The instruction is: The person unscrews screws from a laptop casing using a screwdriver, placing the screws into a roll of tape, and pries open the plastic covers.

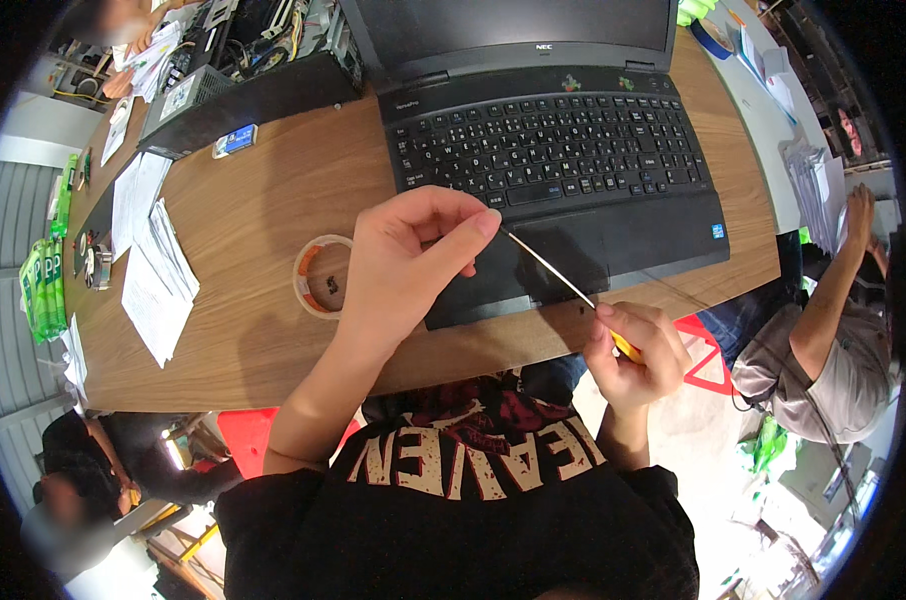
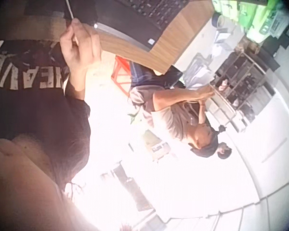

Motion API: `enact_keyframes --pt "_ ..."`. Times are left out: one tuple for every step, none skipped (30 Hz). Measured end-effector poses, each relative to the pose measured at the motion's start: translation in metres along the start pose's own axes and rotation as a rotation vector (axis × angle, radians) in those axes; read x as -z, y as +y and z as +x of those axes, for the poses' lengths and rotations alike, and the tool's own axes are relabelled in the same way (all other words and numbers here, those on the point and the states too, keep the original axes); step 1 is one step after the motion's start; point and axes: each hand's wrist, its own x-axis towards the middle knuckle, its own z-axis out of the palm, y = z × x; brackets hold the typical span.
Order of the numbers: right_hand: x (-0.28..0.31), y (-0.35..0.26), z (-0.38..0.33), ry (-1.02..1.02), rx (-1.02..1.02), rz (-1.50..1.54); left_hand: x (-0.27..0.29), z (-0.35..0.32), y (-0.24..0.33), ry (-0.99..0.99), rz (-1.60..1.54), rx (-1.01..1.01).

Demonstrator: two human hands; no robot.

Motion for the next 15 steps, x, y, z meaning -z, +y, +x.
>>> enact_keyframes --pt "-0.001 0.002 -0.001 0.014 -0.004 0.004 -0.001 0.0 -0.001 0.001 -0.012 -0.001" --pt "-0.002 0.003 -0.003 0.029 -0.009 0.008 -0.002 0.001 -0.002 -0.001 -0.015 0.007" --pt "-0.002 0.004 -0.004 0.026 -0.016 0.004 -0.002 0.001 -0.003 -0.003 -0.007 0.007" --pt "-0.001 0.005 -0.004 0.025 -0.019 0.02 -0.003 0.001 -0.002 -0.002 0.003 0.006" --pt "-0.001 0.005 -0.005 0.024 -0.021 0.035 -0.002 0.0 -0.001 -0.003 0.003 0.014" --pt "-0.001 0.005 -0.006 0.022 -0.029 0.034 -0.001 0.0 0.0 -0.014 0.036 0.027" --pt "-0.001 0.005 -0.006 0.024 -0.045 0.046 0.001 0.0 0.0 -0.027 0.066 0.035" --pt "-0.001 0.005 -0.007 0.025 -0.061 0.059 0.002 0.0 -0.001 -0.029 0.065 0.039" --pt "-0.001 0.006 -0.007 0.023 -0.064 0.057 0.005 0.001 -0.002 -0.027 0.009 0.045" --pt "-0.002 0.006 -0.007 0.029 -0.071 0.066 0.008 0.001 -0.002 -0.025 -0.046 0.049" --pt "-0.002 0.007 -0.007 0.034 -0.078 0.077 0.012 0.001 -0.001 -0.025 -0.047 0.05" --pt "-0.003 0.007 -0.007 0.032 -0.078 0.076 0.018 0.001 -0.001 -0.018 -0.106 0.041" --pt "-0.004 0.005 -0.006 0.025 -0.092 0.087 0.026 0.0 0.001 -0.006 -0.166 0.029" --pt "-0.006 0.004 -0.006 0.018 -0.109 0.101 0.038 0.0 0.006 0.012 -0.13 0.01" --pt "-0.005 0.004 -0.008 0.011 -0.11 0.109 0.052 0.002 0.012 0.032 -0.095 -0.009"
